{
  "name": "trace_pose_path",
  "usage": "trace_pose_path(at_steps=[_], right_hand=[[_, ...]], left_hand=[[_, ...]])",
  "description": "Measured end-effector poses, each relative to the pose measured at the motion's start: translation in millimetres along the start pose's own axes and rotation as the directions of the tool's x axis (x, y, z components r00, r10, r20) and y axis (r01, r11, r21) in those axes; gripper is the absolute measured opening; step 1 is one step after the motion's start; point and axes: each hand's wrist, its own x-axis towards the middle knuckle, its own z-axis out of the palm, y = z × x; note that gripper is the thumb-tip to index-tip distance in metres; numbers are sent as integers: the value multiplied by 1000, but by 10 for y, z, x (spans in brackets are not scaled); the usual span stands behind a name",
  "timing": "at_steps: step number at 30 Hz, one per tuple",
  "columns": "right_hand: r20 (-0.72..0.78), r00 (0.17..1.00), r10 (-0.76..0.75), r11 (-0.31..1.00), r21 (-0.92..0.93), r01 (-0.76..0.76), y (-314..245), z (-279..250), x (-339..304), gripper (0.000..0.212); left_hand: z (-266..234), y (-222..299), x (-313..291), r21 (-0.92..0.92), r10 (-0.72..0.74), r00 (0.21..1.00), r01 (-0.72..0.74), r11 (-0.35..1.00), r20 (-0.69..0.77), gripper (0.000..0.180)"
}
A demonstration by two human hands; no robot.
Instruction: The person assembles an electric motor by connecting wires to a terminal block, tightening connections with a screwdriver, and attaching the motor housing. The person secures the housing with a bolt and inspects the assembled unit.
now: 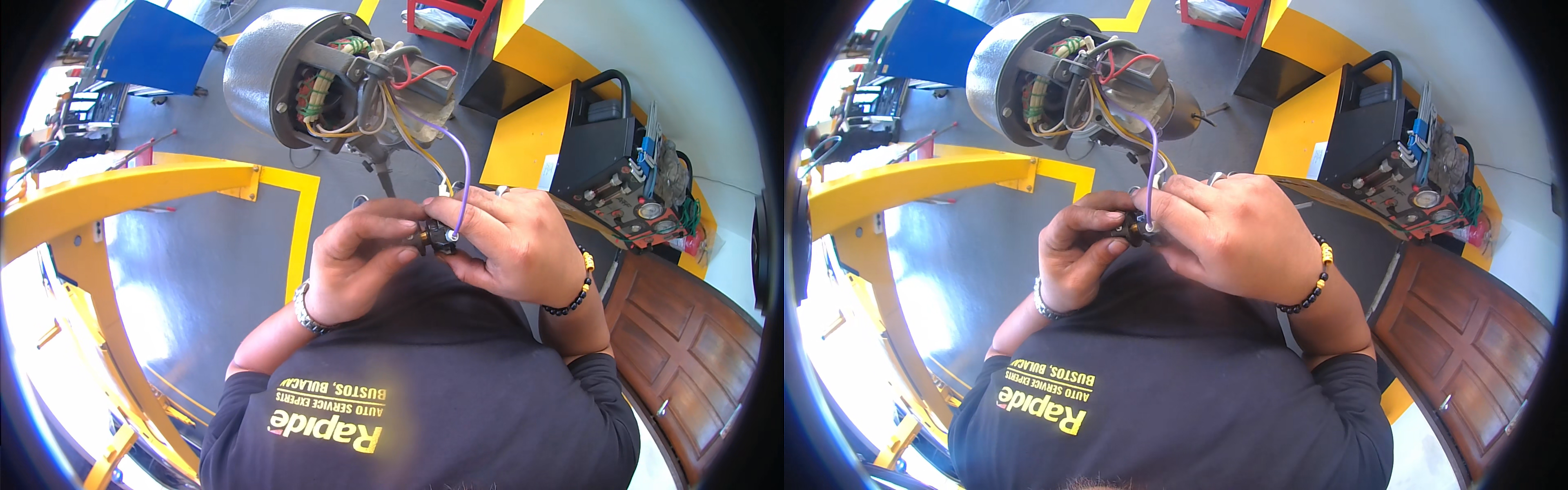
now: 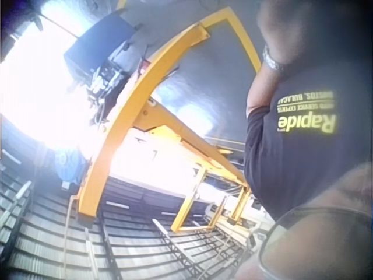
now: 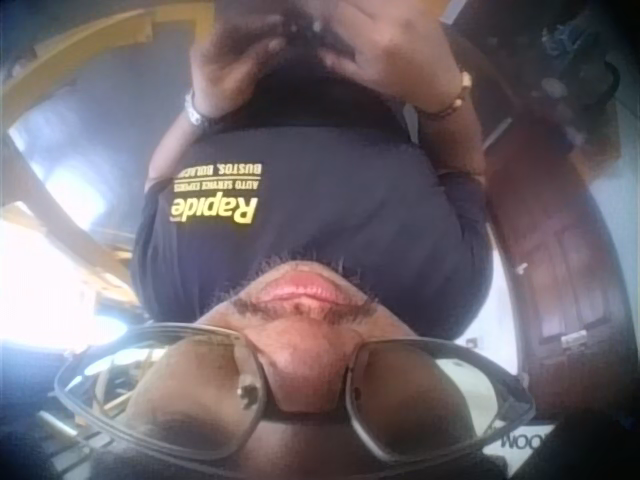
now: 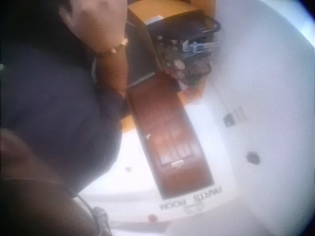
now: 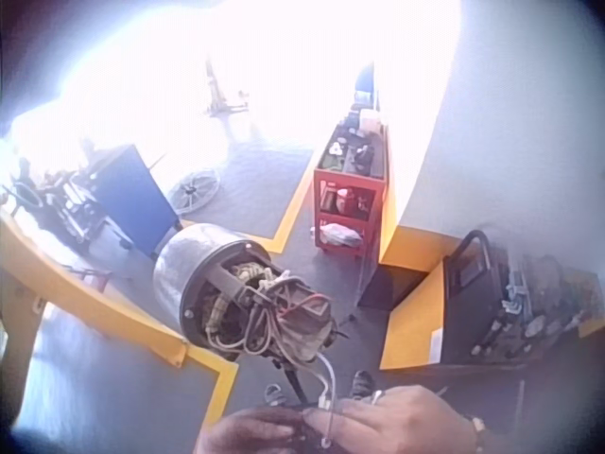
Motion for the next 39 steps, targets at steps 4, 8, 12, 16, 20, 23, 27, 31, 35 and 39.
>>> trace_pose_path(at_steps=[4,8,12,16,20,23,27,31,35,39], right_hand=[[-19,1000,-8,1000,25,9,14,0,14,55],[-25,1000,-8,999,40,9,6,-6,-5,55],[-48,998,-33,999,15,34,1,-42,-10,58],[-137,991,11,984,180,14,63,-190,-50,68],[-427,889,164,783,604,146,251,-599,-441,57],[-567,787,243,247,821,515,149,-965,-361,29],[-692,629,354,105,698,709,-127,-1151,-167,17],[-753,599,274,294,658,693,-202,-919,220,24],[-707,680,195,315,702,639,-246,-806,565,18],[-634,748,195,325,762,561,-220,-732,791,25]], left_hand=[[5,28,6,81,51,999,-52,995,4,32],[-67,-4,-2,116,87,994,-93,989,60,36],[-12,-8,-36,-60,37,999,-35,998,26,40],[-69,-70,-45,-137,-15,998,22,990,54,40],[-65,-27,7,-67,-18,995,25,997,95,35],[-45,-63,-20,-98,-57,996,64,993,73,34],[-5,62,45,46,-174,978,170,984,114,35],[-43,47,127,73,-161,985,155,985,70,39],[-48,-108,21,-7,-323,942,324,946,-86,42],[11,-28,49,-78,-509,854,503,861,-109,44]])
